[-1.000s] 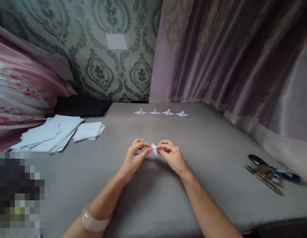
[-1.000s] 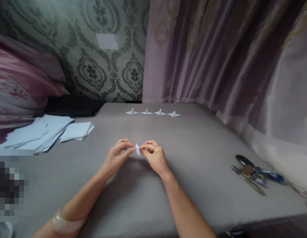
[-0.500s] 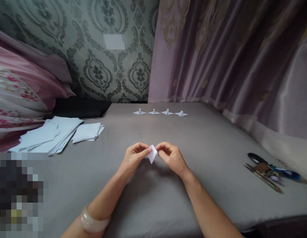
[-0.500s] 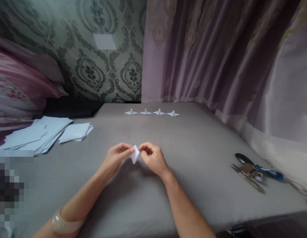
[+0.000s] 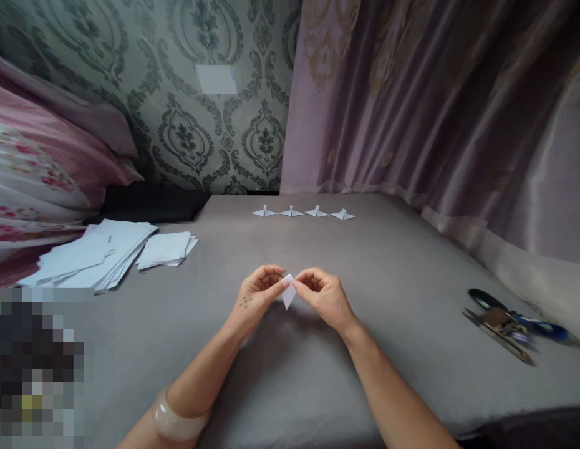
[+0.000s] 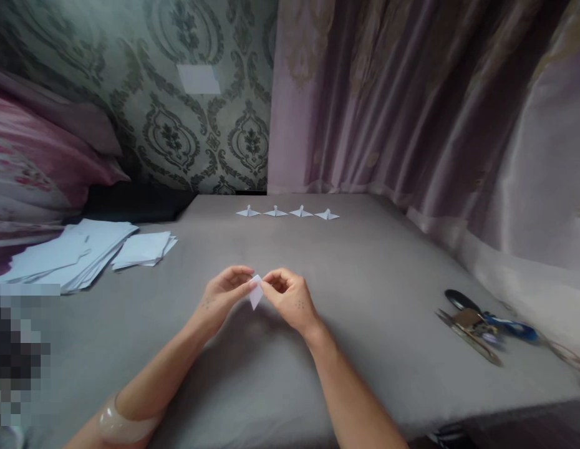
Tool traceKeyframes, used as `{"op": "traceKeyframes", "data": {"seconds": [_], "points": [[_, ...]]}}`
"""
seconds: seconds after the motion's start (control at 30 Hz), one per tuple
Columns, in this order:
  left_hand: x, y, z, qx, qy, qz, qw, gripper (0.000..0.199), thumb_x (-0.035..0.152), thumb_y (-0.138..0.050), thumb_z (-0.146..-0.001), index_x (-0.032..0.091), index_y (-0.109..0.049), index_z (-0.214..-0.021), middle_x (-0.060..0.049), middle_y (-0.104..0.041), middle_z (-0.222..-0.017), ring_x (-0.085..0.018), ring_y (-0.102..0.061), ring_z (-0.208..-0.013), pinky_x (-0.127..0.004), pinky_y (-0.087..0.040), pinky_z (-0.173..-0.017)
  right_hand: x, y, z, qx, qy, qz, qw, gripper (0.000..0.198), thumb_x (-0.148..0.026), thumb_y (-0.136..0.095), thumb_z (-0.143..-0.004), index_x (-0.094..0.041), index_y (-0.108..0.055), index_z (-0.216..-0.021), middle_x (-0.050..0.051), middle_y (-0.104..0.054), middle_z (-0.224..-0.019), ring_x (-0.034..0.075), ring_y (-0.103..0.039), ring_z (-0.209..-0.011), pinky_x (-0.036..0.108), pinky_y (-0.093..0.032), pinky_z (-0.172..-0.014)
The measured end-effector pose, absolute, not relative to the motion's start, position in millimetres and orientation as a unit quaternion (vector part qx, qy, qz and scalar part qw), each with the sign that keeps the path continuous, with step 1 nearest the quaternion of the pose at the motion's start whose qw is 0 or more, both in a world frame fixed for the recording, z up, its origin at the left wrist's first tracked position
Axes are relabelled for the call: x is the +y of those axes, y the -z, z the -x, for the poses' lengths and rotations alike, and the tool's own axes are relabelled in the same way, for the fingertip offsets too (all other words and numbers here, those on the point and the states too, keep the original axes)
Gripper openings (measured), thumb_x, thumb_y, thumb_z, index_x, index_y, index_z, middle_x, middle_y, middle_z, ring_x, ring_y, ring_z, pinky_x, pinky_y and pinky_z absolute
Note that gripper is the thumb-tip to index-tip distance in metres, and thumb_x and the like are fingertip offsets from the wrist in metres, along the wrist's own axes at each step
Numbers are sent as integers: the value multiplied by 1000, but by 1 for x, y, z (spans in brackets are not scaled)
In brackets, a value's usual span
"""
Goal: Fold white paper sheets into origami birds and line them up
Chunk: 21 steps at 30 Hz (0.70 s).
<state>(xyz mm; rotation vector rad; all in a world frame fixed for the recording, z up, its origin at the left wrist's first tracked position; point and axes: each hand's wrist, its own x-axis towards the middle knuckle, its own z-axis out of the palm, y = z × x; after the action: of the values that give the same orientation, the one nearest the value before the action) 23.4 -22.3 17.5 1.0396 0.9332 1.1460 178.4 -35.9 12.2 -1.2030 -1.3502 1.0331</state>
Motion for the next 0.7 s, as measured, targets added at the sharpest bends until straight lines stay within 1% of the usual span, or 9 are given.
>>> {"op": "traceKeyframes", "data": {"seconds": [0.07, 0.2, 0.33, 0.43, 0.6, 0.7], "points": [[-23, -18, -23, 410, -475, -469, 622, 32, 32, -79, -62, 17, -68, -87, -2, -67, -75, -13, -59, -70, -24, -46, -67, -36, -11, -179, -560, -434, 495, 504, 18, -36, -66, -73, -19, -62, -78, -1, -62, -69, 11, -55, -59, 23, -43, -55], [-23, -20, -22, 434, -433, -497, 614, 25, 37, -76, -64, 15, -71, -74, -5, -68, -72, -15, -59, -68, -25, -46, -65, -36, -13, -180, -574, -446, 483, 489, 17, -35, -65, -74, -19, -61, -81, 0, -64, -73, 12, -57, -64, 24, -45, -61], [-20, -15, -22, 446, -490, -396, 636, 27, 37, -77, -62, 14, -70, -74, -4, -65, -70, -12, -57, -64, -22, -45, -60, -39, -14, -176, -545, -466, 491, 496, 23, -35, -64, -76, -19, -61, -93, 3, -66, -83, 15, -61, -76, 27, -47, -71], [-16, -9, -22, 429, -536, -328, 649, 28, 33, -81, -59, 14, -67, -74, -1, -64, -71, -10, -57, -65, -21, -45, -62, -40, -11, -168, -549, -485, 480, 483, 31, -33, -68, -72, -19, -60, -99, 5, -66, -90, 16, -61, -81, 28, -48, -73], [-15, -6, -21, 397, -535, -313, 677, 28, 28, -82, -58, 15, -64, -77, 0, -64, -74, -9, -59, -68, -21, -46, -68, -38, -5, -165, -533, -472, 493, 499, 22, -33, -65, -75, -18, -63, -91, 3, -67, -84, 16, -62, -76, 27, -47, -69], [-16, -6, -22, 401, -514, -337, 679, 29, 26, -82, -59, 16, -64, -79, 0, -65, -75, -9, -58, -68, -20, -44, -66, -35, -5, -171, -501, -466, 505, 526, 22, -34, -67, -73, -18, -63, -88, 2, -67, -77, 15, -61, -71, 26, -47, -67]]}}
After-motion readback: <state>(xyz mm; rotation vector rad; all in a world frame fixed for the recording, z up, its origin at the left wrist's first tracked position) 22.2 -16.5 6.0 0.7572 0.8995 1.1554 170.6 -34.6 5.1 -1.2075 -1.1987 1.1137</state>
